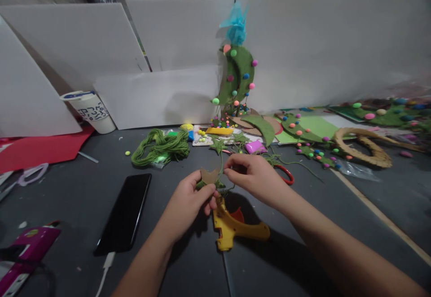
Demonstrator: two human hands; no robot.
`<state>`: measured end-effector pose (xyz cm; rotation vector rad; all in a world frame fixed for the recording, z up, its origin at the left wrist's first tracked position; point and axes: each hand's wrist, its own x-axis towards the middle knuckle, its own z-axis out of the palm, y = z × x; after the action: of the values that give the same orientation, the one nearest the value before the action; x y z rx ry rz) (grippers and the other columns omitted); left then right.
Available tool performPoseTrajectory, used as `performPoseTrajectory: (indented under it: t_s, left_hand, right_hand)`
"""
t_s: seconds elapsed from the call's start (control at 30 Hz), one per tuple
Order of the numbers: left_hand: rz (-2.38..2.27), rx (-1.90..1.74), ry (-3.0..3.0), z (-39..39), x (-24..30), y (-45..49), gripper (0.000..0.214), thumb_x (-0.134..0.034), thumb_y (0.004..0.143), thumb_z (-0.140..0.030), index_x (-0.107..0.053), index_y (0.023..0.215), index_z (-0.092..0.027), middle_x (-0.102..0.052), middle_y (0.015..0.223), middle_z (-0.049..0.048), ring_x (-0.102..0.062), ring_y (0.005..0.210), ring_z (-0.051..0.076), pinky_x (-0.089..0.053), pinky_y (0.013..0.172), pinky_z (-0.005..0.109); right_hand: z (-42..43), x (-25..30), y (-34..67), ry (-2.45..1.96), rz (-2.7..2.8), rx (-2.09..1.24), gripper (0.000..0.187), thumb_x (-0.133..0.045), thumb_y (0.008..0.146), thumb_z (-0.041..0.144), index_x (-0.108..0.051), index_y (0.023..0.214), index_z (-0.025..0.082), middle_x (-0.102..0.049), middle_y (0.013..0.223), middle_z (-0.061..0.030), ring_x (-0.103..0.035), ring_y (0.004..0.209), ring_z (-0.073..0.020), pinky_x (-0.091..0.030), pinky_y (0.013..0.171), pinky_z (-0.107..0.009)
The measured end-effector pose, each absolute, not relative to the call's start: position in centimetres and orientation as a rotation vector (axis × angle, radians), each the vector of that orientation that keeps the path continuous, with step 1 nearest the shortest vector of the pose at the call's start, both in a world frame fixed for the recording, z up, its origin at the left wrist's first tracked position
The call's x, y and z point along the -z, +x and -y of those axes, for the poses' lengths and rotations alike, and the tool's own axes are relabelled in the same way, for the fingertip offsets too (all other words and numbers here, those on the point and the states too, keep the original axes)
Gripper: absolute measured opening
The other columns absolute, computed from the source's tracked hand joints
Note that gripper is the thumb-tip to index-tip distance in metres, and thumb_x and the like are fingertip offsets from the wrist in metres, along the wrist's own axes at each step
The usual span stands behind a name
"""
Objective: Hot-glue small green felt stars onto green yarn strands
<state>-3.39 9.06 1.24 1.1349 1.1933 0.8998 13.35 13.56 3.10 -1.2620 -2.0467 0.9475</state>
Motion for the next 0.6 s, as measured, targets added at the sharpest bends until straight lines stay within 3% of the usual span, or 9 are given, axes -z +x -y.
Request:
performPoseTrajectory:
  t_s: [0.23,0.43,0.6]
  left_hand:
    - [-1.213,-0.961,1.075,-9.07,-1.57,-3.50,0.009,-0.054,0.075,-0.023,-0.053,0.080,-0.015,-0.059,0.063,-0.0007,-0.049,0.046,0.007,-0.037,0.043,0.018]
    - [-1.277,-0.986,1.104,-9.16,-1.55,-3.60,0.008,-0.055,0.074,-0.021,-0.053,0.078,-0.015,-0.055,0.054,-0.0028,-0.045,0.043,0.006,-0.036,0.041,0.017]
    - [-1.222,-0.974,1.037,-8.97,-1.57,-3.70,0.007,-0.055,0.074,-0.020,-0.052,0.076,-0.015,-0.057,0.063,-0.0014,-0.049,0.046,0.006,-0.037,0.041,0.016]
  right_hand:
    - [-14.24,-3.22,13.68,-1.170,1.975,-1.135,0.009,-0.053,0.074,0.024,-0.059,0.070,0.018,-0.050,0.062,0.0022,-0.042,0.057,-0.0105,-0.032,0.052,-0.023]
    - [-13.98,-3.42,13.72,-1.084,1.980,-1.155,0.007,-0.055,0.074,0.023,-0.059,0.069,0.019,-0.052,0.065,0.0018,-0.044,0.060,-0.0110,-0.034,0.055,-0.023]
    - [-14.17,-3.23,13.72,-1.082,1.939,-1.162,0.006,-0.054,0.073,0.020,-0.058,0.068,0.018,-0.052,0.064,0.0022,-0.044,0.059,-0.0104,-0.034,0.054,-0.022]
